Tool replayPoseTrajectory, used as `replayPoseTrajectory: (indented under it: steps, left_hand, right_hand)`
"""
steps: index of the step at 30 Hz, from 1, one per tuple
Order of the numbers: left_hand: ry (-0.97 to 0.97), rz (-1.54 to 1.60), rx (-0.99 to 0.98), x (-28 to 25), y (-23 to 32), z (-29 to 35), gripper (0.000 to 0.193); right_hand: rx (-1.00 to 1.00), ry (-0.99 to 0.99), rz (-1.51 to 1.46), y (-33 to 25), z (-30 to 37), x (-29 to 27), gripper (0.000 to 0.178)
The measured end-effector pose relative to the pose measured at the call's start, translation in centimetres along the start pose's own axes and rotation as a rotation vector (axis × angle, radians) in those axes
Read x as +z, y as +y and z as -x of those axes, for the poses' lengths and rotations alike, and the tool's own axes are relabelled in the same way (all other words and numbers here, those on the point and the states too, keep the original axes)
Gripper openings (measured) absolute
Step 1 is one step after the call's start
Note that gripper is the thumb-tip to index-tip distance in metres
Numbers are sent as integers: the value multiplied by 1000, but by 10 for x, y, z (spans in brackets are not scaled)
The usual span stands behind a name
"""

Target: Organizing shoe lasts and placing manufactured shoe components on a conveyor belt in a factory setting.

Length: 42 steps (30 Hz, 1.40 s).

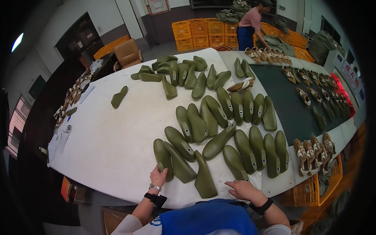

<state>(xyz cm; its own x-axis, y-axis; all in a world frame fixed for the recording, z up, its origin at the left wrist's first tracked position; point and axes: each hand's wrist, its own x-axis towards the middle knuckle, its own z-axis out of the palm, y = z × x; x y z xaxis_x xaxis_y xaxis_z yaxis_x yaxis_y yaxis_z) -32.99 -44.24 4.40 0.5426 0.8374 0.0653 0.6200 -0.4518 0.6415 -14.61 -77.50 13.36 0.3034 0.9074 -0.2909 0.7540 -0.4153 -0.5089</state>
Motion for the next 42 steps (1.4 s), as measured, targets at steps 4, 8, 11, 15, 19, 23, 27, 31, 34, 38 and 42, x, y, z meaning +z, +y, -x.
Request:
replayPoseTrajectory:
  steps: [4,8,11,15,19,23,27,31,34,38,42]
  left_hand:
    - [-33,16,-78,16,4,-3,48]
    - [-68,380,-76,41,-12,-10,63]
    - [53,444,-103,66,-39,-13,70]
    - [-76,889,-179,48,-27,-6,70]
    - [-214,1257,-452,18,-86,-24,51]
    - [-213,1243,-423,-47,41,45,64]
    - [-212,1322,-356,-45,110,96,54]
    - [-370,1426,-454,3,220,159,57]
    - [-688,1529,-453,65,280,198,53]
    - [-1089,1517,-524,136,327,234,49]
    - [-1295,1239,-401,162,375,236,48]
  right_hand:
    - [82,193,-173,5,-44,32,60]
    - [180,56,-422,13,-96,74,82]
    - [293,196,-392,4,-116,96,89]
    - [229,151,-677,19,-127,107,78]
    - [265,-286,-1512,10,-72,42,57]
    - [169,-251,-1744,33,33,-4,52]
    - [289,-39,-1733,57,141,-46,51]
    - [-228,-136,-2148,130,213,-16,54]
    - [-252,-6,-2171,176,266,0,57]
    - [-173,105,-2224,205,328,11,55]
    - [-159,185,-2273,230,359,26,55]
